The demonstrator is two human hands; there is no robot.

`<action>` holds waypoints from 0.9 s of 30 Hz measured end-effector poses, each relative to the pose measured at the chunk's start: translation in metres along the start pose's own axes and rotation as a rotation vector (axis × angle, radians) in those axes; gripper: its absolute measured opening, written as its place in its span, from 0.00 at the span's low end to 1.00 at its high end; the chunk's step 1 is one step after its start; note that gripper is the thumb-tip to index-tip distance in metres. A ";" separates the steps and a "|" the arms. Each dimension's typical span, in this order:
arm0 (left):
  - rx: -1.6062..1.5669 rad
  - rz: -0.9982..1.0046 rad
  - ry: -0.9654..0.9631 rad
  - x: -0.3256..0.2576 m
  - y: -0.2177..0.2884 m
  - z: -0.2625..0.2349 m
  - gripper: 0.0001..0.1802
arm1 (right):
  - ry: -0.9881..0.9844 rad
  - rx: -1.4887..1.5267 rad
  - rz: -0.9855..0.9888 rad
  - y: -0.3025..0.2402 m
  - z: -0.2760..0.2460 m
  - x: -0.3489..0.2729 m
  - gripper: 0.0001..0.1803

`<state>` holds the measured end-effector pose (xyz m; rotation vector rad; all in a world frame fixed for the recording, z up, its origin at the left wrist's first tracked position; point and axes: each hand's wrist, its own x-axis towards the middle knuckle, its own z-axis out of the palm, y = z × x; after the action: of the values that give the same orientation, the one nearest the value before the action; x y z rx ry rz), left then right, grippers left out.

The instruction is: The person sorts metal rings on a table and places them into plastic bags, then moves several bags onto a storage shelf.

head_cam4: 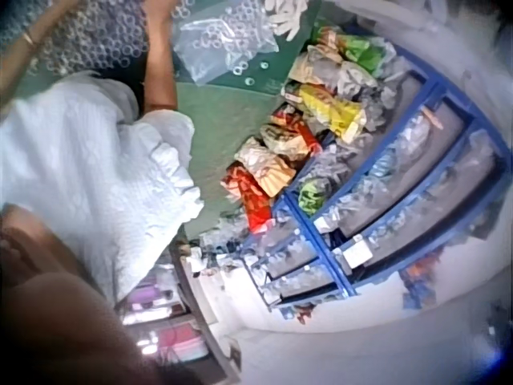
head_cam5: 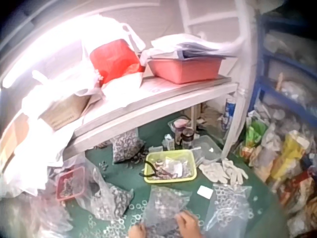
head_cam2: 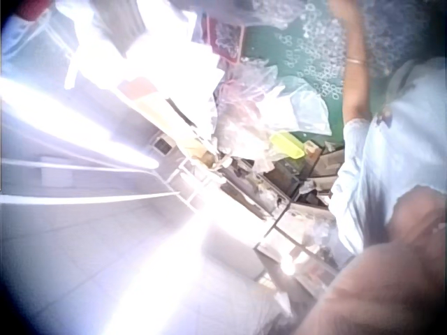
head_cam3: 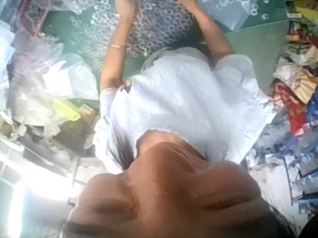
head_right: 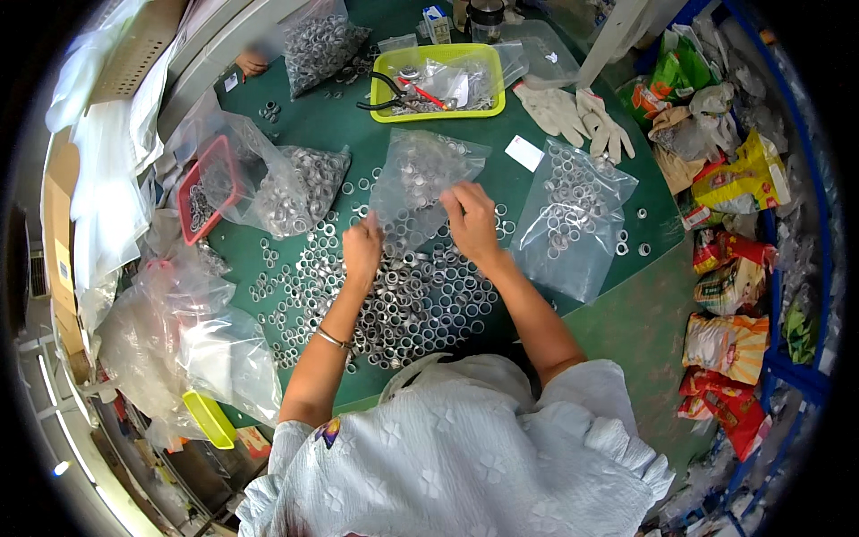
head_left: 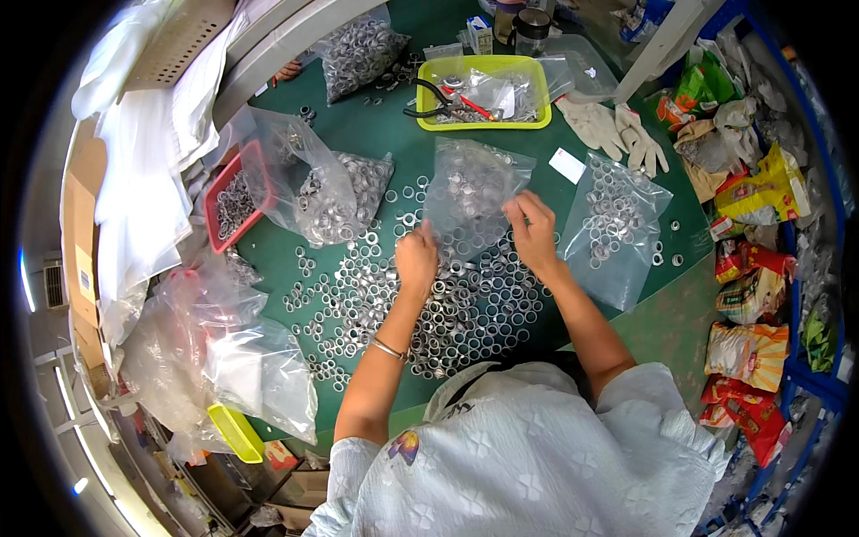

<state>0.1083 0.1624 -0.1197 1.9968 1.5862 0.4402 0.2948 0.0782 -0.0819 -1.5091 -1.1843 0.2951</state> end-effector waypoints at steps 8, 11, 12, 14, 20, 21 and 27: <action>-0.719 0.069 -0.001 0.025 0.099 -0.063 0.26 | 0.165 0.221 -0.071 -0.043 0.001 0.065 0.11; -0.774 0.095 0.083 0.005 0.124 -0.097 0.24 | 0.148 0.325 -0.130 -0.077 -0.011 0.068 0.11; -0.774 0.061 0.086 -0.009 0.132 -0.114 0.24 | 0.149 0.344 -0.191 -0.091 -0.020 0.066 0.12; -0.814 0.031 0.108 -0.037 0.133 -0.138 0.24 | 0.063 0.411 -0.111 -0.117 -0.041 0.056 0.11; -0.946 -0.015 0.188 -0.107 0.082 -0.169 0.25 | -0.203 0.603 0.010 -0.136 -0.043 0.022 0.12; -0.942 -0.062 0.210 -0.117 0.076 -0.167 0.25 | -0.270 0.600 0.026 -0.134 -0.039 0.019 0.12; -0.753 -0.181 0.271 -0.169 0.047 -0.164 0.26 | -0.461 0.514 0.110 -0.131 -0.028 -0.027 0.14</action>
<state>0.0098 0.0266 0.0524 1.2488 1.4338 1.0829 0.2368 0.0206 0.0277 -1.0773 -1.2537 0.9846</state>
